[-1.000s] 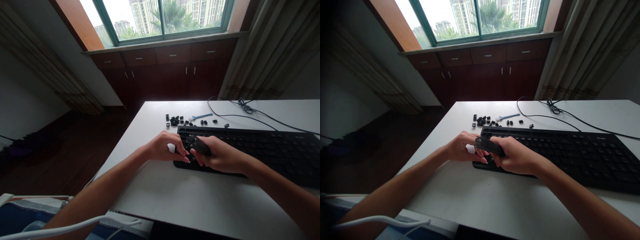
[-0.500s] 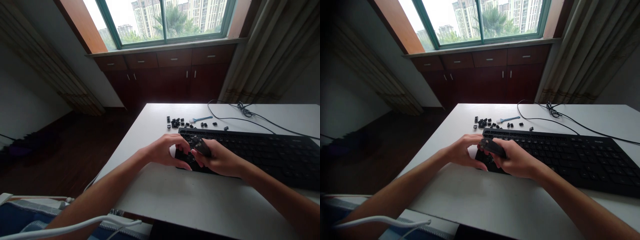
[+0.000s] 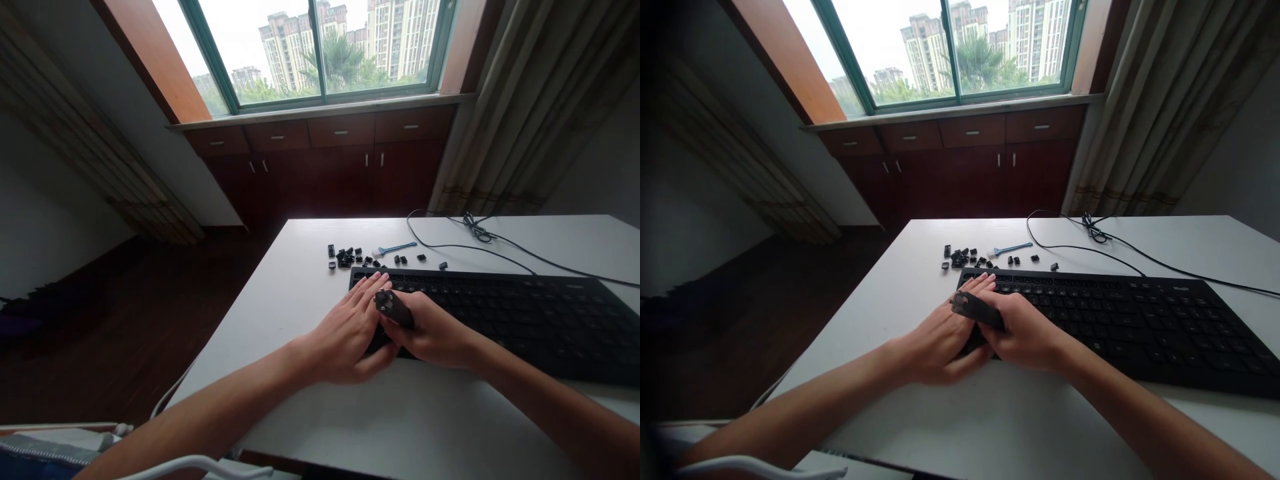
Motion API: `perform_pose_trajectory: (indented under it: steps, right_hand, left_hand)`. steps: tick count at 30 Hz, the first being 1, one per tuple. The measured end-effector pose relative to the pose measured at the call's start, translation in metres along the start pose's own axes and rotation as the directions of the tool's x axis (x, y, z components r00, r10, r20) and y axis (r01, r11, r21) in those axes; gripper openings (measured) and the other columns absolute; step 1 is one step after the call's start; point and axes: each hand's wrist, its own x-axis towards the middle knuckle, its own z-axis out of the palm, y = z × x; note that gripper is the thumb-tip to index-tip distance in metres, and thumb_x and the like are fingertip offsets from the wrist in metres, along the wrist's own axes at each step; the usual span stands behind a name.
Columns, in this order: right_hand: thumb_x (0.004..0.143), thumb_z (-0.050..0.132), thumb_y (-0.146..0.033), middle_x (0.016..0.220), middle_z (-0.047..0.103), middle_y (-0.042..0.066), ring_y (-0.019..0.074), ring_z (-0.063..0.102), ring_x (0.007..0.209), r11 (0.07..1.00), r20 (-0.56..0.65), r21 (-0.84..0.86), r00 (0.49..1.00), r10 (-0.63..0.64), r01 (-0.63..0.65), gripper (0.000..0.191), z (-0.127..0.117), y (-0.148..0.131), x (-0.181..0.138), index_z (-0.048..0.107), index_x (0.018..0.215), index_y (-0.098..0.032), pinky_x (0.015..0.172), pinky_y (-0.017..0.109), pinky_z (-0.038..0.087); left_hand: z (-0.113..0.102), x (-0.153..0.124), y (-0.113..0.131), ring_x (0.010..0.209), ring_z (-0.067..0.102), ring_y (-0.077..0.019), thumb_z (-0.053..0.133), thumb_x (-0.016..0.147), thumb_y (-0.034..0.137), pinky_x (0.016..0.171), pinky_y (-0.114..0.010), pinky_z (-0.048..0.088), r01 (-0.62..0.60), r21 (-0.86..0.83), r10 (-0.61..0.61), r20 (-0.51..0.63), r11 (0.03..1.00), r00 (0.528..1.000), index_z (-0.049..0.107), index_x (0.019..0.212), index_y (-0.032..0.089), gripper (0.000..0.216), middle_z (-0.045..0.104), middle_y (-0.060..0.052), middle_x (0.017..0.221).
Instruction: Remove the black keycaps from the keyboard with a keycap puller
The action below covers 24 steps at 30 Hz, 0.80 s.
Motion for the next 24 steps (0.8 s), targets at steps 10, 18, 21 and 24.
perform_pose_trajectory:
  steps: [10,18,21,24]
  right_hand:
    - [0.084,0.058,-0.01,0.073,0.057,-0.001,0.0135,0.049,0.067,0.999,-0.022,0.03,1.0,-0.011,0.012,0.015,-0.001,0.002,0.004,0.051,0.075,-0.019,0.067,0.026,0.044]
    - [0.082,0.057,-0.01,0.08,0.06,0.0,0.0142,0.052,0.071,0.996,0.043,-0.045,0.996,0.076,-0.074,0.008,-0.014,-0.007,0.001,0.058,0.082,-0.017,0.064,0.024,0.042]
    - [0.08,0.058,-0.009,0.079,0.06,0.0,0.0138,0.052,0.069,0.993,0.027,-0.058,0.994,0.104,-0.102,0.008,-0.014,-0.009,0.001,0.059,0.082,-0.017,0.061,0.023,0.04]
    - [0.08,0.057,-0.01,0.079,0.062,0.0,0.0144,0.053,0.069,0.99,0.023,-0.079,0.993,0.115,-0.112,0.009,-0.012,-0.009,0.002,0.06,0.084,-0.017,0.062,0.024,0.041]
  left_hand:
    - [-0.011,0.003,0.001,0.152,0.028,-0.0324,0.053,0.095,0.03,0.127,-0.053,0.028,-0.004,-0.054,0.006,0.037,0.999,0.999,0.025,0.153,0.011,0.068,0.034,-0.02,0.16]
    - [-0.034,0.002,-0.03,0.115,0.062,-0.0284,0.071,0.086,0.039,0.107,-0.046,0.05,-0.179,-0.107,0.182,0.017,0.978,0.983,0.061,0.123,0.018,0.043,0.067,-0.015,0.123]
    - [-0.036,0.0,-0.037,0.101,0.066,-0.0244,0.075,0.083,0.037,0.096,-0.043,0.054,-0.216,-0.123,0.215,-0.02,0.969,0.976,0.067,0.111,0.02,0.033,0.071,-0.011,0.109]
    - [-0.037,-0.001,-0.038,0.094,0.068,-0.0214,0.075,0.085,0.031,0.089,-0.037,0.055,-0.227,-0.16,0.224,-0.036,0.961,0.974,0.072,0.105,0.021,0.022,0.074,-0.009,0.102]
